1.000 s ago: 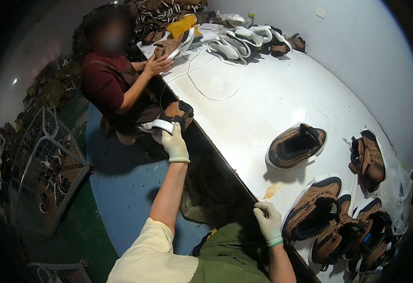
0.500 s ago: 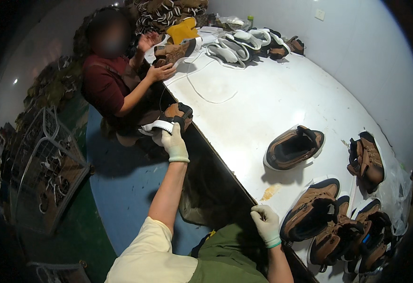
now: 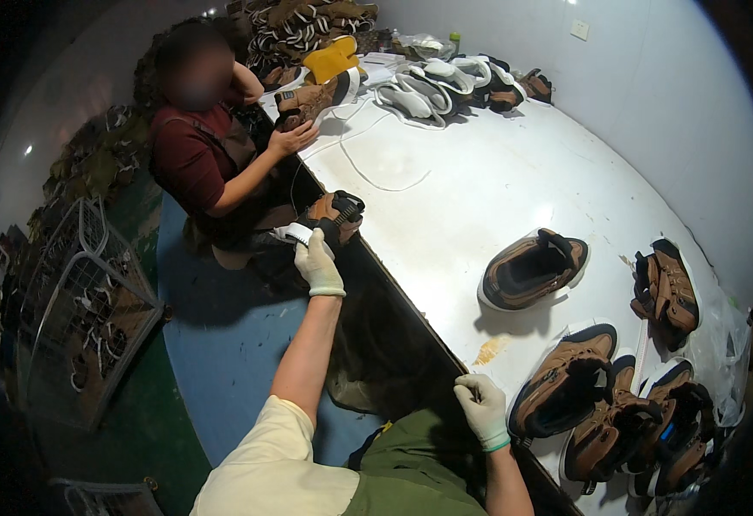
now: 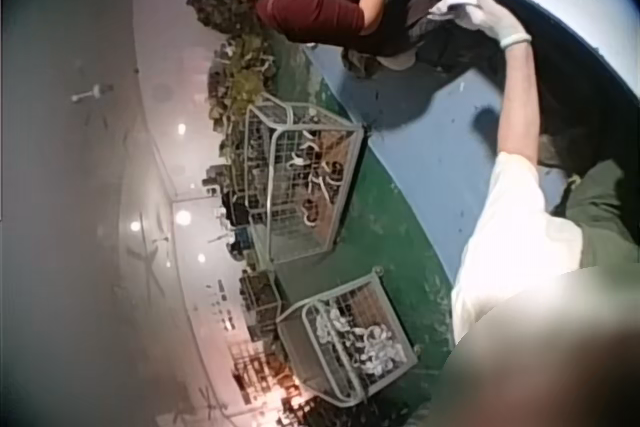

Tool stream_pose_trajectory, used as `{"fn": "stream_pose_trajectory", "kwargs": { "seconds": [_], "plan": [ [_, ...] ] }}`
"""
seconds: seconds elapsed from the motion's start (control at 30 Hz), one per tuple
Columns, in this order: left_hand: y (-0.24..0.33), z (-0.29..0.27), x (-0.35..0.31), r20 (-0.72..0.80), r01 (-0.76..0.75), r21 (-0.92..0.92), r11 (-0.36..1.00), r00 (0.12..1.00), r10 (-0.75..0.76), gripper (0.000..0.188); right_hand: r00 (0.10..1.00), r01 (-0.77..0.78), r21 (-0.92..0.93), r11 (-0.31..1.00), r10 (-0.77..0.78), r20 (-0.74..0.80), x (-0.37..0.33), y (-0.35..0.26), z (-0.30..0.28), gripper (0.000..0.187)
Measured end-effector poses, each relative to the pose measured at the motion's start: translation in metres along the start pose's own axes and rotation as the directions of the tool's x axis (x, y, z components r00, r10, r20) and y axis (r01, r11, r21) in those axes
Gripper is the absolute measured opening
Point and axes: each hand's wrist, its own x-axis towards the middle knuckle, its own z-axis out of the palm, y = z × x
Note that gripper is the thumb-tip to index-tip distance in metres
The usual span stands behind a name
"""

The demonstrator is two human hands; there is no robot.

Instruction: The person assembles brown high-top shoes by attaching white midsole pieces to the shoe uppers. They pick up a shoe, align the midsole, and press it into place, repeating the process for multiple pairs on a white work table.

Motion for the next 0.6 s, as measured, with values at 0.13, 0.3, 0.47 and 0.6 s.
{"fn": "stream_pose_trajectory", "kwargs": {
  "seconds": [0.13, 0.3, 0.47, 0.6],
  "plan": [
    [-0.004, 0.0, 0.006, -0.073, 0.084, -0.139, 0.987, 0.993, -0.095, 0.043, 1.0, 0.011, -0.006, 1.0, -0.011, -0.009, -0.001, 0.003, 0.001, 0.011],
    [0.003, -0.001, 0.015, -0.104, 0.166, -0.301, 0.939, 0.973, -0.205, 0.041, 1.0, 0.013, -0.018, 1.0, -0.013, -0.005, -0.001, 0.003, 0.0, 0.011],
    [0.015, -0.002, 0.022, -0.105, 0.3, -0.267, 0.916, 0.936, -0.337, 0.036, 1.0, 0.014, -0.017, 1.0, -0.014, -0.005, -0.001, 0.006, 0.001, 0.012],
    [0.009, -0.004, 0.033, -0.071, 0.365, -0.315, 0.876, 0.911, -0.405, 0.037, 1.0, 0.025, -0.018, 1.0, -0.025, -0.003, -0.001, 0.007, 0.001, 0.012]
  ]
}}
